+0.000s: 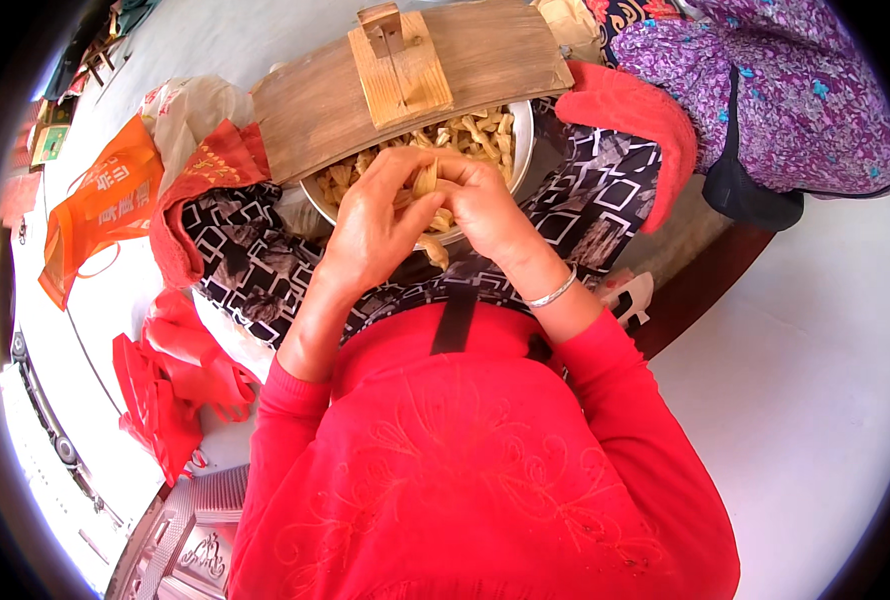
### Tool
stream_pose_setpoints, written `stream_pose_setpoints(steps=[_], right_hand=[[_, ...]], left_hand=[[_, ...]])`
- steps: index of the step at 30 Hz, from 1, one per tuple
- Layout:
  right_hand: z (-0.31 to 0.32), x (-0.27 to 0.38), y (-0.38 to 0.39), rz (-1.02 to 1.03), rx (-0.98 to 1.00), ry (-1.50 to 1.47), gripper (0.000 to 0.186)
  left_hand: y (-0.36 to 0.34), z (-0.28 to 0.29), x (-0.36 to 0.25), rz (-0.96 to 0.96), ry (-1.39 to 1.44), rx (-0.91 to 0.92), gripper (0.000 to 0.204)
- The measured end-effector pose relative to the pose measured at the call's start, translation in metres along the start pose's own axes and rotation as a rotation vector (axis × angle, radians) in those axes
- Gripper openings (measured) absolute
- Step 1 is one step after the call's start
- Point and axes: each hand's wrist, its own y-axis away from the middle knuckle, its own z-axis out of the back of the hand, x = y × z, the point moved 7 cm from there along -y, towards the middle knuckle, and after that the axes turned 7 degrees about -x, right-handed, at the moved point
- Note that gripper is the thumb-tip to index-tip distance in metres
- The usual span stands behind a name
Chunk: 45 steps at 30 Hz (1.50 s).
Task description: The person sits and uses their hands to peel or break apart yellow food pieces, placing them into a metal bowl while occasionally moving a wooden lid.
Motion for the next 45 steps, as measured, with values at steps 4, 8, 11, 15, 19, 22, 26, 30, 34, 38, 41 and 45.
stream_pose_setpoints(steps=[4,8,11,15,19,22,26,30,34,38,41,45], right_hand=[[-0.005,0.042,0.005,0.51,-0.173,0.571,0.002],[-0.01,0.047,0.011,0.757,-0.222,0.719,0.004],[-0.018,0.042,0.014,0.852,-0.191,0.775,0.01],[-0.022,0.04,0.015,0.875,-0.163,0.766,0.009],[-0.003,0.028,0.007,0.633,-0.183,0.316,0.007],[0.008,0.021,0.004,0.506,-0.213,0.098,0.013],[0.018,0.017,0.0,0.317,-0.176,0.117,0.04],[0.017,0.05,-0.011,0.335,-0.029,0.506,0.047],[-0.005,0.045,-0.024,0.074,0.275,0.554,0.034],[-0.004,0.037,-0.029,-0.239,0.337,0.306,0.016],[0.012,0.041,-0.035,-0.238,0.33,0.259,0.009],[0.009,0.063,-0.042,-0.128,0.26,0.374,0.006]], left_hand=[[-0.006,-0.008,0.019,0.209,-0.233,-0.066,0.023],[0.005,-0.012,0.037,0.371,0.095,-0.116,0.025],[0.009,-0.012,0.031,0.275,-0.457,-0.099,0.022],[0.016,-0.013,0.074,0.478,0.129,-0.18,0.018],[0.052,-0.03,0.085,1.016,1.088,-0.019,0.013],[0.073,-0.008,0.093,0.897,0.943,0.022,0.01],[0.056,0.023,0.081,0.466,0.31,-0.081,0.011],[0.039,0.03,0.058,0.357,0.008,-0.05,0.011],[0.021,0.015,0.038,0.267,0.087,0.026,0.003],[0.008,0.005,0.051,0.473,0.464,0.078,0.002],[0.008,0.011,0.069,0.547,0.598,0.116,0.004],[-0.003,0.016,0.072,0.595,0.544,0.145,0.008]])
